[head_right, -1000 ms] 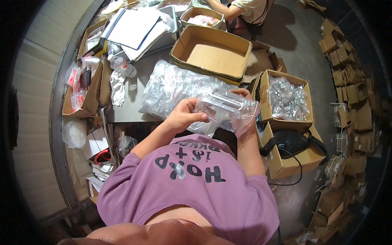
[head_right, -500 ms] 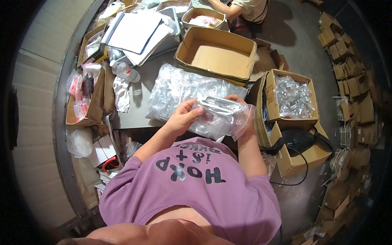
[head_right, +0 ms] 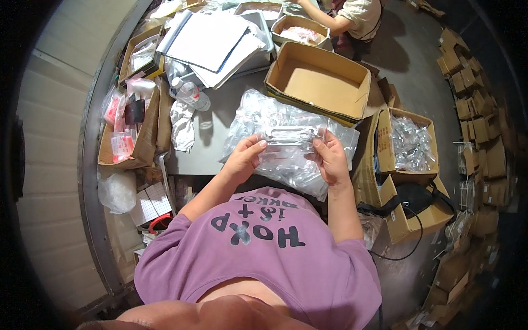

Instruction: The person picks up metal parts and places them into plastic bags by hand. They use a digital caliper to measure one of the parts before placing it in a bag and then into a box.

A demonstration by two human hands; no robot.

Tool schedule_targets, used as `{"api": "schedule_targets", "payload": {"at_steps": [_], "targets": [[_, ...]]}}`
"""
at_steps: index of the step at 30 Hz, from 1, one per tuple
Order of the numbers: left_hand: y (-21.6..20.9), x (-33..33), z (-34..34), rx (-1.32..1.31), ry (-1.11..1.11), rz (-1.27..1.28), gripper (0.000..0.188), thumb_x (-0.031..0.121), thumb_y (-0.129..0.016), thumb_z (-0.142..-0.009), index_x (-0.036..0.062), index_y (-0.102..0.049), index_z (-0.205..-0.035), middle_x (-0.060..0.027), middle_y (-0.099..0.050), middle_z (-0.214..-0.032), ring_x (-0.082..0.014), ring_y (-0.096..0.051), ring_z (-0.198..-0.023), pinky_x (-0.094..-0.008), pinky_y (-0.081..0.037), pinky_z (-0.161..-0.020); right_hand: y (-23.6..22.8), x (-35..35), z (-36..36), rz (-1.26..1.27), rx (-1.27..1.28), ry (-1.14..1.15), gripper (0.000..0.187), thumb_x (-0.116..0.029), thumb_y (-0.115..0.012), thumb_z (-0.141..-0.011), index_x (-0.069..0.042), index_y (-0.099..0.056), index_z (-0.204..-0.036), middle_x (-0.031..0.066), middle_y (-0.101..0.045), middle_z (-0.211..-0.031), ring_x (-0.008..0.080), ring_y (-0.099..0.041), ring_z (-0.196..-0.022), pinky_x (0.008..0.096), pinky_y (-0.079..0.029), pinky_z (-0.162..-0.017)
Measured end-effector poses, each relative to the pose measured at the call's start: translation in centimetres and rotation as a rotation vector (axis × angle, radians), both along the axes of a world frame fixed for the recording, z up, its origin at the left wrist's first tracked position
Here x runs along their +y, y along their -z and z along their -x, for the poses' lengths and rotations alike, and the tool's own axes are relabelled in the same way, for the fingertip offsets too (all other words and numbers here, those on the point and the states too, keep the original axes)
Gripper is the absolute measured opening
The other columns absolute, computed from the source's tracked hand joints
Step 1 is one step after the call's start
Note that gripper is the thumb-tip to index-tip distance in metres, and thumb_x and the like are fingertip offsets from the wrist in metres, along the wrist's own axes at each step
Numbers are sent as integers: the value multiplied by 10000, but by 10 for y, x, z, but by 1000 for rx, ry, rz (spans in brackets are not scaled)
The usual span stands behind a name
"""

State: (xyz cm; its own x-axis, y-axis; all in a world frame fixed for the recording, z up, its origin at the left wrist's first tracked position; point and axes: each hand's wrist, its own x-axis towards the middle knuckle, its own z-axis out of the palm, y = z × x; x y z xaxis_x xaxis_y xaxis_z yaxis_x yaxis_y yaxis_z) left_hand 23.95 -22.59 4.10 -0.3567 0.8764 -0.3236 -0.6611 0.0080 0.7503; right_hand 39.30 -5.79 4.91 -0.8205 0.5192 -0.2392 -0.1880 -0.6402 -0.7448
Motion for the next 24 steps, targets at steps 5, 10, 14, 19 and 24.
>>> {"api": "schedule_targets", "payload": {"at_steps": [5,10,14,19,24], "targets": [[8,-10,11,122,-122,-13,203,154,-509,-889,-15,-557,-990,-34,-580,-876,-79,-543,-729,-259,-500,-694,7,-5,19,-161,-48,4,184,-114,-560,-857,-22,-519,-1011,48,-611,-807,97,-583,-640,225,-502,-551],[2,-15,14,183,-266,-43,226,189,-514,-896,-20,-573,-958,1,-549,-790,-43,-478,-671,-223,-474,-659,7,-17,35,-235,-92,55,171,-153,-580,-854,-15,-558,-953,45,-612,-776,69,-547,-580,178,-414,-477],[7,-20,20,424,-358,28,244,200,-518,-899,-34,-582,-870,35,-505,-702,-32,-420,-631,-191,-359,-556,5,-23,43,-372,-192,101,163,-175,-590,-851,-15,-588,-880,23,-592,-743,46,-500,-553,165,-399,-484],[10,-18,21,696,-555,-31,281,205,-513,-902,-42,-572,-780,64,-420,-580,-37,-333,-530,-201,-273,-459,2,-25,46,-476,-242,114,153,-163,-579,-852,-13,-602,-872,2,-574,-715,39,-492,-585,167,-394,-510],[7,-25,26,864,-571,-27,299,210,-492,-912,-38,-564,-761,43,-368,-541,-43,-302,-511,-219,-253,-442,-5,-20,40,-401,-277,-61,131,-110,-566,-833,4,-599,-887,-6,-564,-702,53,-488,-611,192,-389,-556]]}}
